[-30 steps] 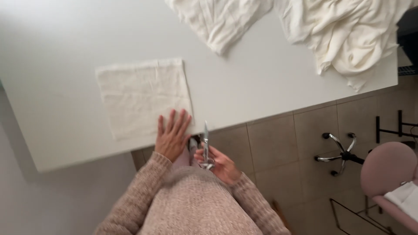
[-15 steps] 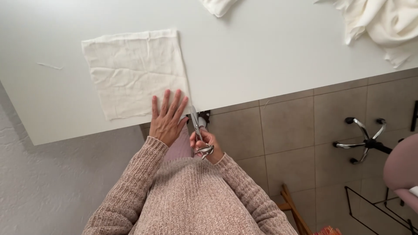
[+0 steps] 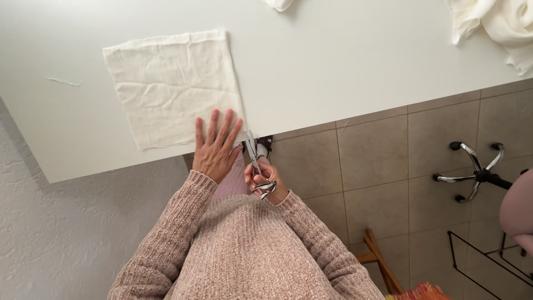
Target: The person folds a piece of white fabric on a white table and cuts it into a smaller square using scissors. They repeat this process with several other pieces of fabric, folding and trimming them into uniform shapes.
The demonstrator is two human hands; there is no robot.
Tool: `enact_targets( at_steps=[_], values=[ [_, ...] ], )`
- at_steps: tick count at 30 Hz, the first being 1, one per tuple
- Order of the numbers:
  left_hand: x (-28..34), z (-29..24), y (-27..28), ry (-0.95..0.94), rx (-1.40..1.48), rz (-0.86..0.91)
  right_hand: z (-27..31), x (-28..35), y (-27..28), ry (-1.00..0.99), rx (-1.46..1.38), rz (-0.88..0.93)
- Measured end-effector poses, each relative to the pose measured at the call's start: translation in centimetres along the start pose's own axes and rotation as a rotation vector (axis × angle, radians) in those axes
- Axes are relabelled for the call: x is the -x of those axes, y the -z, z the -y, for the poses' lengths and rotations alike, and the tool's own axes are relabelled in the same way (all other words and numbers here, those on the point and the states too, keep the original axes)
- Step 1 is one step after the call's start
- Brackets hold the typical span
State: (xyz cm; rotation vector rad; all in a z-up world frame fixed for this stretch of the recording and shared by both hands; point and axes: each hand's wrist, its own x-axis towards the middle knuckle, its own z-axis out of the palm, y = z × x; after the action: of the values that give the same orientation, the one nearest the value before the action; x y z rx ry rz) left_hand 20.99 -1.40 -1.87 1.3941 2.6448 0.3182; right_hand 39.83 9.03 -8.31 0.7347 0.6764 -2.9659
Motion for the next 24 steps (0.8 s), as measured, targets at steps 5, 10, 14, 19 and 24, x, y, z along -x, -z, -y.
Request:
enact_targets(
  at_steps=[5, 10, 14, 19, 24],
  values=[
    [0.1, 0.1, -0.3, -0.002, 0.006, 0.002, -1.2, -1.2, 1.3, 0.031, 0.001, 0.006],
    [0.3, 0.0, -0.6, -0.011, 0.001, -0.015, -1.4, -2.3, 0.5, 0.041, -0.025, 0.012],
    [1.0, -0.4, -0.7, -0.004, 0.016, -0.002, -1.4, -2.6, -1.1, 0.041, -0.043, 0.024],
    [1.1, -0.6, -0.1, -0.014, 0.002, 0.003, -1.3, -2.7, -2.3, 0.074, -0.031, 0.018],
    [1.1, -0.6, 0.2, -0.025, -0.034, 0.006, -2.9, -2.3, -0.9, 0.084, -0.068, 0.005]
  ],
)
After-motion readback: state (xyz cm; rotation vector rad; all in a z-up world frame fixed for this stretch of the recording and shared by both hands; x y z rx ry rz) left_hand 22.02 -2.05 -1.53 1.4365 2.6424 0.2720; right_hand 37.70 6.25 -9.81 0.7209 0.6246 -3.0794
